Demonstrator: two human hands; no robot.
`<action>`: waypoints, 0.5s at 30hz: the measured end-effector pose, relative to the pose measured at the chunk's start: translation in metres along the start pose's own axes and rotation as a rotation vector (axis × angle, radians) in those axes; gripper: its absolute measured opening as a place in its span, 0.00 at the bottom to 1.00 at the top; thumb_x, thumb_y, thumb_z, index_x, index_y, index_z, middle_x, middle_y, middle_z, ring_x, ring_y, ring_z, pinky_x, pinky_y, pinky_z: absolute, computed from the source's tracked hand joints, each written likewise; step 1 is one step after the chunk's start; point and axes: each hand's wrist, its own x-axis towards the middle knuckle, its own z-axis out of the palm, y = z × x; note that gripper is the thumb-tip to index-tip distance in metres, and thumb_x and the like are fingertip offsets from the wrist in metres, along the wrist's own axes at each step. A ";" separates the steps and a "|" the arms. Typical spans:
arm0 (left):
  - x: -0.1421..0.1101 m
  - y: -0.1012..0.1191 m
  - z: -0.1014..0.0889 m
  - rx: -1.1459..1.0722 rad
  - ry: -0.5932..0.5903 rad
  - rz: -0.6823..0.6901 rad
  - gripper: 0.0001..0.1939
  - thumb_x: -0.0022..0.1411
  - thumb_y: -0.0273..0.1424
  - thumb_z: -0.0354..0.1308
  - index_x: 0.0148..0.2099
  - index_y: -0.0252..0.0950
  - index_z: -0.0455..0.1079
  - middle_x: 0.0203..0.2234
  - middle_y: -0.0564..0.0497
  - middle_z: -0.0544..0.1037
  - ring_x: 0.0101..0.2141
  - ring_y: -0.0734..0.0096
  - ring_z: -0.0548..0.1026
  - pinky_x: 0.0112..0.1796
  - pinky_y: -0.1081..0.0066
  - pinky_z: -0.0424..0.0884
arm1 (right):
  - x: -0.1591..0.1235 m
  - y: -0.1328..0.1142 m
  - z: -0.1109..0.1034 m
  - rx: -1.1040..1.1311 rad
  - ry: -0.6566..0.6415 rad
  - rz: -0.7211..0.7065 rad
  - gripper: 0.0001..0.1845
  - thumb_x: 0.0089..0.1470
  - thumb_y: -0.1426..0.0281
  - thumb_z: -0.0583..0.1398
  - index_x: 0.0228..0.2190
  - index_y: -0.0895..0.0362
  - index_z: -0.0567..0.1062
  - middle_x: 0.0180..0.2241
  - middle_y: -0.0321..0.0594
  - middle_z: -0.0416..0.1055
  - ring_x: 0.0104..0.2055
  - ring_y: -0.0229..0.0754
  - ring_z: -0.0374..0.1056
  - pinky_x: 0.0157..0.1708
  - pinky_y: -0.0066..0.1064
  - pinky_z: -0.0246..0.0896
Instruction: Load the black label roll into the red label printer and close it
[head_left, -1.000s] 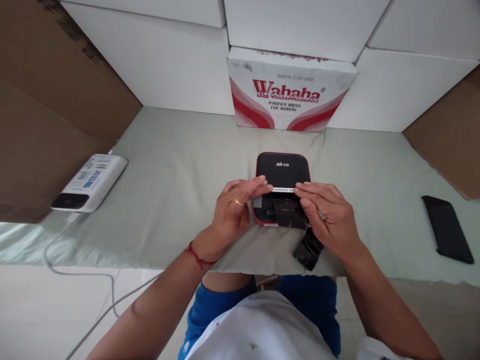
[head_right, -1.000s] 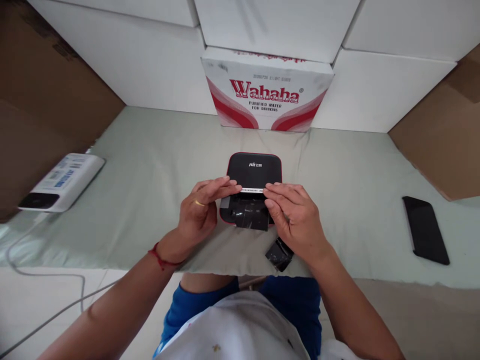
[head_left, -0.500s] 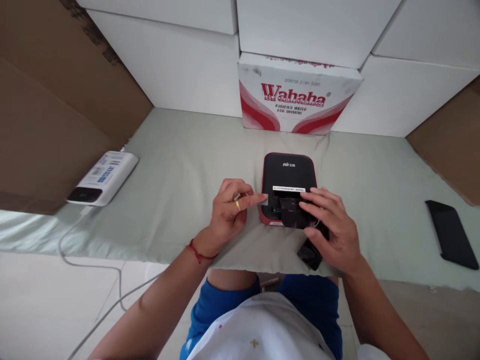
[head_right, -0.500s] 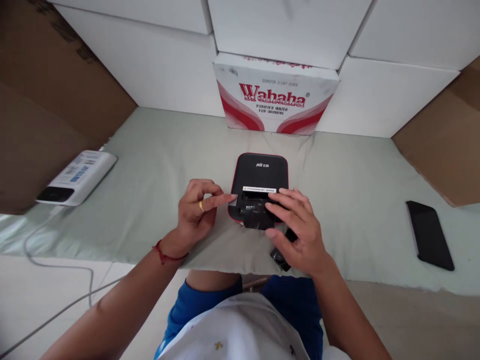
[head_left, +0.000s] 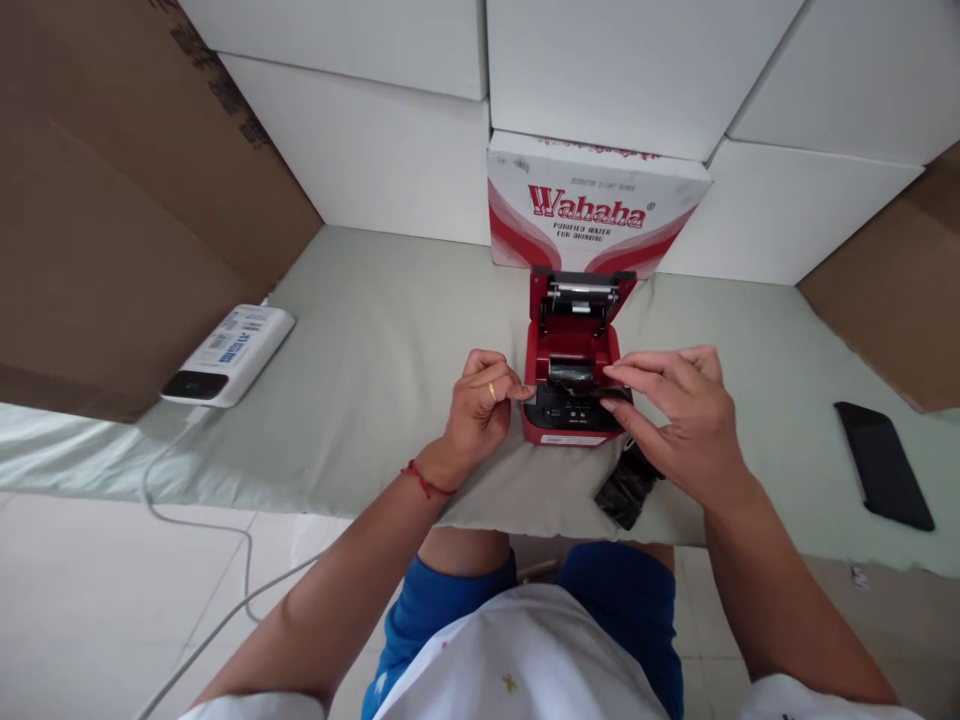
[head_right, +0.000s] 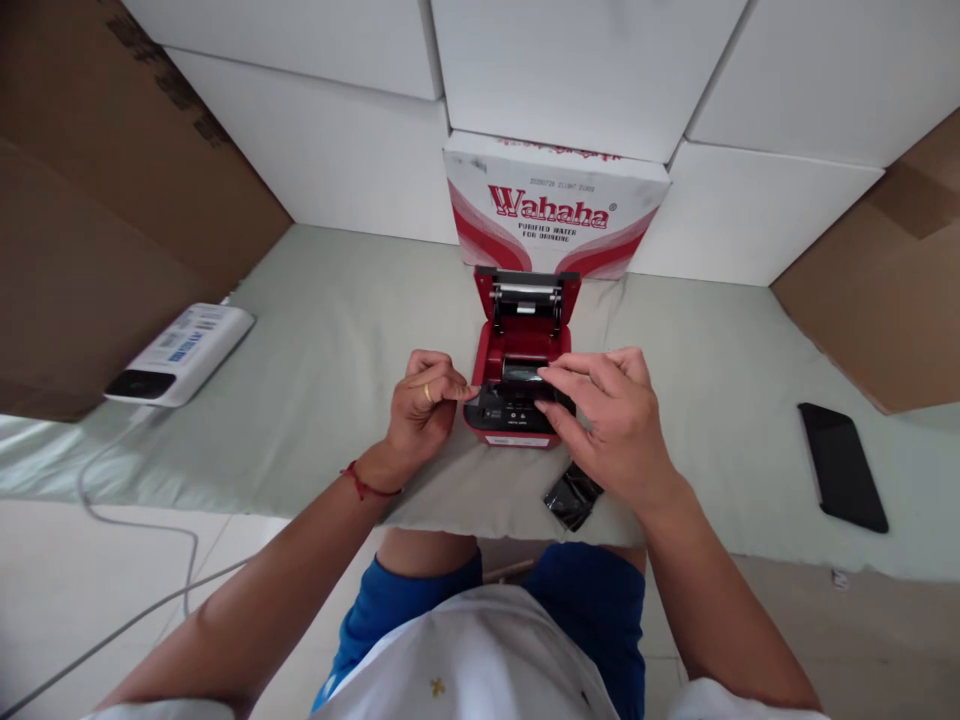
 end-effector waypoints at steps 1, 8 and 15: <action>-0.001 0.000 0.001 0.000 0.004 -0.007 0.15 0.78 0.31 0.57 0.34 0.42 0.74 0.25 0.55 0.80 0.28 0.71 0.73 0.42 0.58 0.71 | 0.004 0.000 0.000 0.012 -0.014 -0.007 0.11 0.67 0.66 0.67 0.50 0.46 0.84 0.49 0.39 0.84 0.46 0.48 0.72 0.50 0.47 0.66; -0.009 0.011 0.000 0.029 -0.006 0.084 0.14 0.76 0.22 0.52 0.51 0.44 0.76 0.34 0.52 0.82 0.36 0.69 0.75 0.46 0.58 0.69 | 0.037 0.003 0.009 0.058 -0.071 -0.056 0.08 0.68 0.68 0.65 0.42 0.49 0.87 0.41 0.38 0.86 0.40 0.46 0.71 0.42 0.44 0.68; -0.011 0.009 0.004 0.244 0.182 0.000 0.03 0.74 0.26 0.59 0.45 0.40 0.69 0.31 0.53 0.73 0.32 0.67 0.67 0.35 0.64 0.63 | 0.060 0.000 -0.018 0.038 0.259 0.132 0.07 0.67 0.62 0.67 0.42 0.48 0.87 0.38 0.39 0.84 0.40 0.49 0.76 0.42 0.45 0.71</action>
